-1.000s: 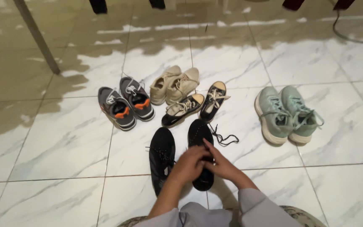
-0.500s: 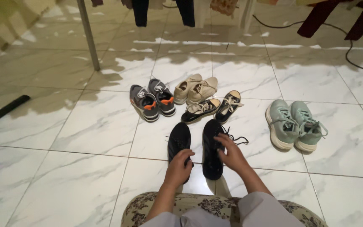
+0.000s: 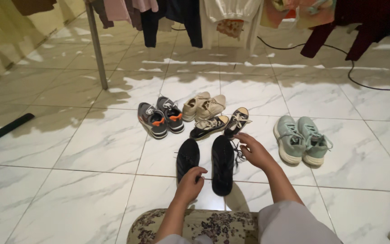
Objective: The person removes the laces from a black shoe, then threads the laces back through the eyelets and ties them. The task is performed on one shoe while several other pairs remain on the floor.
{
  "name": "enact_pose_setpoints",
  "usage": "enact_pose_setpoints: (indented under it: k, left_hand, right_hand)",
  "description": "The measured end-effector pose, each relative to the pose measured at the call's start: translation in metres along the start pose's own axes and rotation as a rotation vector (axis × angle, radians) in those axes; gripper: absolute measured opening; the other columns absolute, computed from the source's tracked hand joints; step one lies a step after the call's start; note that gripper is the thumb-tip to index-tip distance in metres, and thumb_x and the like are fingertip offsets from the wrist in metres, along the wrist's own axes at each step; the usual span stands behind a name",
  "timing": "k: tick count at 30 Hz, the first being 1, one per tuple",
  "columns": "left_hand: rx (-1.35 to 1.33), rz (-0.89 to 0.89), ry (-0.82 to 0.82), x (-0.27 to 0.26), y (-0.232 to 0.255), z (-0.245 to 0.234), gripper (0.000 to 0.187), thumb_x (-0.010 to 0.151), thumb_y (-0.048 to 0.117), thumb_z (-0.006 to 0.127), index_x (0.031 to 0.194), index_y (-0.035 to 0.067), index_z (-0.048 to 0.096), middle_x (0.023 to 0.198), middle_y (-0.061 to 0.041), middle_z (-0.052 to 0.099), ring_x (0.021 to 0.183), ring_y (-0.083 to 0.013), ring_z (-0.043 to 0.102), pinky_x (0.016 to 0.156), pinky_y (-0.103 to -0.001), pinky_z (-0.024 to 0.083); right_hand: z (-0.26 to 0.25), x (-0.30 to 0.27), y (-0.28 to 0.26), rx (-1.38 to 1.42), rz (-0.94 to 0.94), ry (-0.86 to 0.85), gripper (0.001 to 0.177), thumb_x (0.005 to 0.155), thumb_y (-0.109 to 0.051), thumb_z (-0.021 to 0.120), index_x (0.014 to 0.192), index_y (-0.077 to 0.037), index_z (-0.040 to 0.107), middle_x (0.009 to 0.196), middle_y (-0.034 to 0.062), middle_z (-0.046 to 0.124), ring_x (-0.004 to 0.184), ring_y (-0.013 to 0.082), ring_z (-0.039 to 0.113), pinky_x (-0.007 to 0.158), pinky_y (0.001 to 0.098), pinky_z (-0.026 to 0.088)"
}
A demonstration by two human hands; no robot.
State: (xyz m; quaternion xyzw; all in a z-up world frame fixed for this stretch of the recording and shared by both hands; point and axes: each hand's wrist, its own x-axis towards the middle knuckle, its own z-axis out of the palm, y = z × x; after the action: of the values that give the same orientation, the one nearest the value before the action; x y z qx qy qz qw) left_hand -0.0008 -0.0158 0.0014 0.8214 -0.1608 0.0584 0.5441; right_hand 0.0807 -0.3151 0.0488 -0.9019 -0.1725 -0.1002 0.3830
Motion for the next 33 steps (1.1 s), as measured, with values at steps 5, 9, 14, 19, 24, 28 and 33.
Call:
enact_pose_setpoints:
  k: [5,9,14,19,24,28,33]
  left_hand:
    - [0.019,-0.257,-0.071,0.014,-0.009,0.022,0.026,0.089,0.014,0.066,0.114,0.015,0.071,0.115,-0.006,0.07,0.092,-0.0276,0.07,0.084,-0.035,0.055]
    - [0.156,-0.149,0.142,0.035,-0.049,0.041,0.024,0.083,0.014,0.07,0.107,0.014,0.074,0.119,-0.008,0.07,0.109,-0.0297,0.067,0.091,-0.039,0.054]
    - [0.23,-0.378,0.453,0.055,-0.135,0.03,0.037,0.081,0.01,0.068,0.118,0.01,0.071,0.12,-0.013,0.069,0.114,-0.0341,0.065,0.096,-0.042,0.052]
    - [0.184,-0.371,0.37,0.064,-0.167,0.019,0.057,0.069,0.01,0.078,0.124,0.007,0.066,0.124,-0.019,0.063,0.117,-0.0372,0.061,0.101,-0.043,0.05]
    - [0.318,-0.475,0.088,0.077,-0.142,0.012,0.079,0.062,0.019,0.089,0.134,0.016,0.058,0.141,-0.014,0.05,0.127,-0.035,0.049,0.108,-0.043,0.043]
    - [0.454,-0.518,-0.081,0.08,-0.127,0.01,0.081,0.064,0.024,0.091,0.138,0.029,0.058,0.147,-0.009,0.042,0.134,-0.0323,0.041,0.109,-0.047,0.036]
    - [0.509,-0.468,0.037,0.079,-0.141,0.013,0.06,0.067,0.013,0.08,0.125,0.025,0.068,0.142,-0.003,0.052,0.127,-0.0316,0.049,0.105,-0.044,0.044]
  right_hand:
    - [0.008,-0.039,0.057,0.161,0.238,0.011,0.044,0.094,-0.012,0.066,0.138,-0.014,0.061,0.139,0.0096,0.064,0.115,0.0224,0.068,0.091,0.0344,0.059]
    - [0.03,-0.064,0.098,0.165,0.377,0.028,0.047,0.091,-0.014,0.07,0.137,-0.015,0.061,0.133,0.0067,0.069,0.103,0.0213,0.073,0.088,0.0338,0.059]
    - [0.078,-0.076,0.11,0.264,0.45,-0.087,0.046,0.091,-0.014,0.069,0.136,-0.014,0.062,0.133,0.0077,0.07,0.104,0.0237,0.073,0.087,0.0351,0.059]
    - [0.122,-0.059,0.082,0.014,0.13,0.004,0.043,0.093,-0.017,0.07,0.135,-0.01,0.066,0.14,0.0168,0.062,0.126,0.0318,0.063,0.1,0.0381,0.054]
    - [0.153,-0.037,0.052,0.093,0.609,-0.094,0.063,0.094,-0.043,0.065,0.148,-0.012,0.051,0.161,0.0225,0.038,0.125,0.0394,0.061,0.091,0.0458,0.057]
    - [0.166,-0.036,0.034,-0.088,0.527,-0.124,0.074,0.092,-0.052,0.063,0.151,-0.011,0.045,0.157,0.031,0.035,0.142,0.0434,0.041,0.113,0.0438,0.042]
    - [0.163,-0.044,0.014,-0.157,0.527,-0.253,0.082,0.09,-0.059,0.06,0.155,-0.014,0.04,0.157,0.0306,0.032,0.144,0.0442,0.036,0.115,0.0448,0.036]
